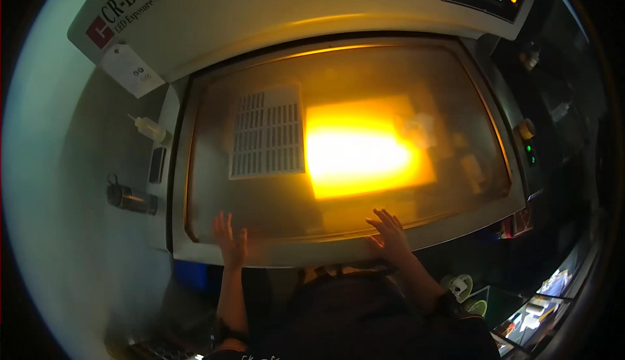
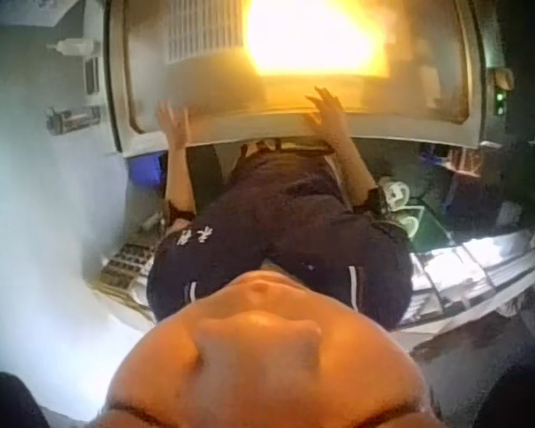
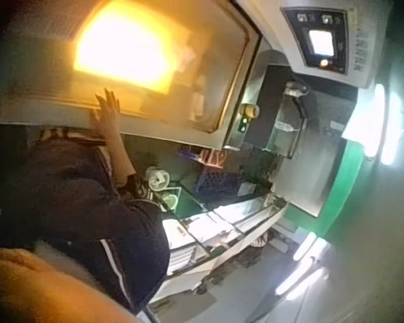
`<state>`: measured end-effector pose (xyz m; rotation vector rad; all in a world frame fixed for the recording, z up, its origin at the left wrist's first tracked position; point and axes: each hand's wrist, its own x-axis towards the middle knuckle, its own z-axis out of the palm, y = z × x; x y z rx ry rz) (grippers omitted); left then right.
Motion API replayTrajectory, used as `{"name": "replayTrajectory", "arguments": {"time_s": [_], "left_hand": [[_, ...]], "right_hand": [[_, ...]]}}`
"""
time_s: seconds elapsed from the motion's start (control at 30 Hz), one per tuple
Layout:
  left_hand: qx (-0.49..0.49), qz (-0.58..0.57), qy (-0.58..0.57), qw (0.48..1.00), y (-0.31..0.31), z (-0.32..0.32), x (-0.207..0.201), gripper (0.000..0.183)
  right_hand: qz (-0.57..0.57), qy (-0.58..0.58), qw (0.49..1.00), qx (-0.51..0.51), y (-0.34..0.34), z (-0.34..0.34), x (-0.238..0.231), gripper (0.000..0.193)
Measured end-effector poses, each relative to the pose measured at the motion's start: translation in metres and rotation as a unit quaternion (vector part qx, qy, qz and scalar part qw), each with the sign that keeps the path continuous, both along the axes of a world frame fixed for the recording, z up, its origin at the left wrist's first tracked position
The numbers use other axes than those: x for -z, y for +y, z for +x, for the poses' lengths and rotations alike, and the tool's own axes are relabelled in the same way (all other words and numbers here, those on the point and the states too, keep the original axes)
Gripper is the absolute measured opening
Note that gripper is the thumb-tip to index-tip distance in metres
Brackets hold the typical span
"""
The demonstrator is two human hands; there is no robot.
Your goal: Placing PCB panels into an exposure machine, aligning them with a strip, and starting the process.
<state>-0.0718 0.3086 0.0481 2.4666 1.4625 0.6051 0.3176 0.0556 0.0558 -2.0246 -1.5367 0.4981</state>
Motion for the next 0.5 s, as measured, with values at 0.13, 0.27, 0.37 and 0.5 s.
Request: {"name": "replayTrajectory", "arguments": {"time_s": [0.13, 0.27, 0.37, 0.5], "left_hand": [[0.077, -0.032, 0.086, 0.993, 0.092, 0.031, 0.021, 0.069], [0.109, 0.022, 0.158, 0.981, 0.143, 0.056, 0.045, 0.071], [0.137, -0.017, 0.071, 0.988, 0.15, 0.066, 0.054, 0.072], [0.081, -0.019, 0.178, 0.981, 0.142, 0.073, 0.045, 0.076]], "right_hand": [[-0.054, -0.059, 0.996, 0.026, -0.001, -0.027, 0.0, 0.05], [-0.1, -0.114, 0.985, 0.085, -0.022, -0.045, -0.01, 0.057], [-0.144, -0.057, 0.97, 0.185, -0.032, -0.055, -0.009, 0.061], [-0.198, -0.136, 0.946, 0.218, -0.034, -0.07, 0.006, 0.068]]}}
